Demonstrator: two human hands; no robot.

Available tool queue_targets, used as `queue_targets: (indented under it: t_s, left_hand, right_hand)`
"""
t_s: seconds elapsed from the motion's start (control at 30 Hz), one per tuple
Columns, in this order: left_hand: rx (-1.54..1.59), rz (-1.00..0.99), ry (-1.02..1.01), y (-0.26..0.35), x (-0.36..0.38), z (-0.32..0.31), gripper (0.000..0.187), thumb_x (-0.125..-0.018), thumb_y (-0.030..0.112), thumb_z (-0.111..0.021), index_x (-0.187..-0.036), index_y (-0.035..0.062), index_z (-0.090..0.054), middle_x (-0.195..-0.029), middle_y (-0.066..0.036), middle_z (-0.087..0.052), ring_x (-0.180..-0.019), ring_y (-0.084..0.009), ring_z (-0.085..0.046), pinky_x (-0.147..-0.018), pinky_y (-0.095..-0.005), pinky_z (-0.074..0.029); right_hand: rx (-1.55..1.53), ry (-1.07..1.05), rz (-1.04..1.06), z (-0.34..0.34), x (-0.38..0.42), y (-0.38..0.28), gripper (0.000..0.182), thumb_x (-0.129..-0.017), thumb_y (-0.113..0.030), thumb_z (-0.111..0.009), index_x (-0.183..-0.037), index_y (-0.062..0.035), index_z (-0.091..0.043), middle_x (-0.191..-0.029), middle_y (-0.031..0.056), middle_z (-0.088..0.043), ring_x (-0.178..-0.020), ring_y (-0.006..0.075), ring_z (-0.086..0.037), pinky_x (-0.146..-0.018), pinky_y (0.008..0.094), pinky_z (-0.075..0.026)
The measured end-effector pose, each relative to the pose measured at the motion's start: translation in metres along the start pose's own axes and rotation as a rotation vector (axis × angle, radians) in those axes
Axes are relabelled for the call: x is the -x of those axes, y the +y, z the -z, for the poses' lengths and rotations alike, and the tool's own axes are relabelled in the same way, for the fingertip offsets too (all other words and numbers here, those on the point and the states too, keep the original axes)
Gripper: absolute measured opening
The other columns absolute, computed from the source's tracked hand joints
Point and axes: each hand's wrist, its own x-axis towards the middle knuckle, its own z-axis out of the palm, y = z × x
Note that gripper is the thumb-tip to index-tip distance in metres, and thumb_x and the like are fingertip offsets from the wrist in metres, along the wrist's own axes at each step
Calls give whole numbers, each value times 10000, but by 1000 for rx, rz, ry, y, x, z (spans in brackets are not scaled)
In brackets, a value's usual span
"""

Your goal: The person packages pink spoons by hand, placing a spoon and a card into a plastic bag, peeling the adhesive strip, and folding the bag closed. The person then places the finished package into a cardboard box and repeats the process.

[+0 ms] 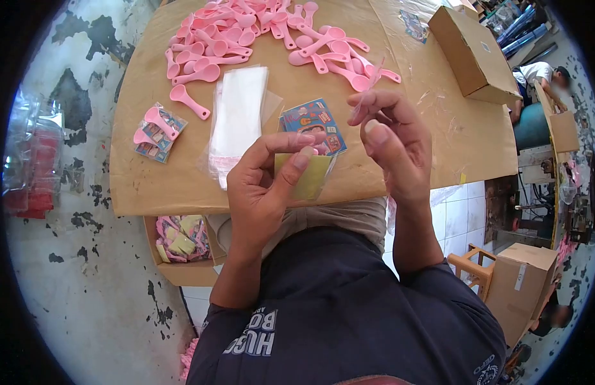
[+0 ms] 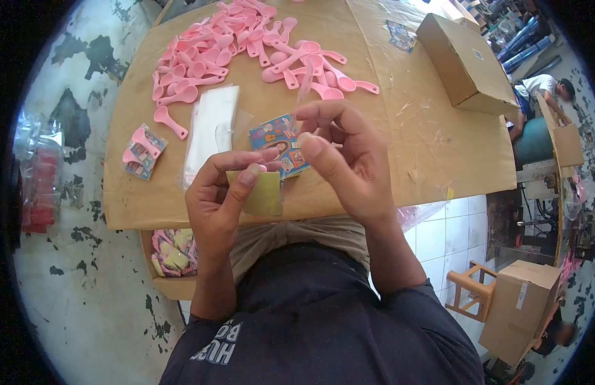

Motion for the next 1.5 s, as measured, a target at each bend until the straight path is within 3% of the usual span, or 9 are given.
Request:
queue_targets:
  t_s: [0.47, 0.67, 0.73, 0.77, 0.87, 0.9, 1.0, 1.2, 1.5]
  left_hand:
    - [-18, 125, 33, 7, 6, 2, 247, -1031, 117, -649, -1215, -47, -631, -1047, -202, -760, -1011, -198, -734, -821, -291, -598]
    - [7, 147, 53, 14, 4, 7, 192, -1032, 46, -627, -1197, -50, -635, -1095, -175, -759, -1022, -151, -717, -833, -247, -577]
    - [20, 137, 35, 12, 5, 13, 182, -1029, 44, -629, -1184, -51, -640, -1103, -179, -756, -1032, -158, -714, -860, -261, -573]
    - [25, 124, 23, 9, 4, 16, 173, -1027, 42, -632, -1171, -53, -645, -1112, -183, -753, -1042, -165, -710, -888, -275, -568]
    - [12, 56, -20, 3, 2, 20, 153, -1018, 34, -640, -1146, -49, -657, -1151, -197, -741, -1084, -186, -699, -944, -307, -549]
    - [10, 64, -12, 2, 1, 20, 153, -1018, 34, -640, -1146, -49, -657, -1151, -197, -741, -1084, -186, -699, -944, -307, -549]
    - [79, 63, -9, -2, -1, 17, 140, -1010, 31, -651, -1125, -46, -667, -1169, -187, -726, -1107, -188, -678, -984, -327, -527]
    - [33, 1, 36, 2, -3, 15, 129, -980, 28, -686, -1096, -28, -685, -1155, -124, -668, -1068, -163, -651, -988, -304, -505]
    - [13, -6, 43, 7, 9, 10, 182, -986, 40, -686, -1145, -50, -687, -1167, -146, -711, -1121, -187, -667, -976, -321, -539]
  right_hand:
    - [4, 297, 88, 11, -8, -28, 162, -993, -147, -721, -965, 7, -677, -851, 13, -626, -741, 57, -567, -625, 195, -421]
    - [-401, -702, 306, 99, -22, -59, 273, -1034, -241, -647, -1015, 26, -703, -865, 87, -681, -720, 129, -605, -657, 262, -475]
    - [410, 240, -80, 126, -20, -46, 335, -1027, -262, -658, -1132, 51, -715, -984, 134, -737, -825, 184, -690, -767, 299, -534]
    - [1100, 440, -87, 132, -21, -26, 347, -1007, -241, -692, -1216, 36, -713, -1068, 157, -757, -971, 214, -727, -875, 311, -542]
    - [1507, 605, 315, 119, -9, -22, 300, -1005, -206, -692, -1228, -8, -722, -1117, 158, -763, -1040, 218, -726, -925, 340, -540]
    - [925, 640, 120, 108, -4, -20, 267, -1001, -177, -684, -1216, -26, -729, -1161, 164, -746, -1041, 212, -718, -896, 336, -546]
    - [1105, 327, 104, 68, 7, -13, 218, -1027, -91, -627, -1201, 12, -706, -1202, 140, -722, -1048, 154, -682, -897, 267, -521]
    - [229, -92, 68, 0, 17, 13, 245, -980, -93, -682, -1210, -8, -691, -1102, 79, -735, -947, 152, -687, -775, 269, -529]
    - [78, -133, -132, -19, 19, 22, 183, -998, -109, -698, -1145, -1, -692, -938, 8, -690, -793, 49, -598, -685, 227, -478]
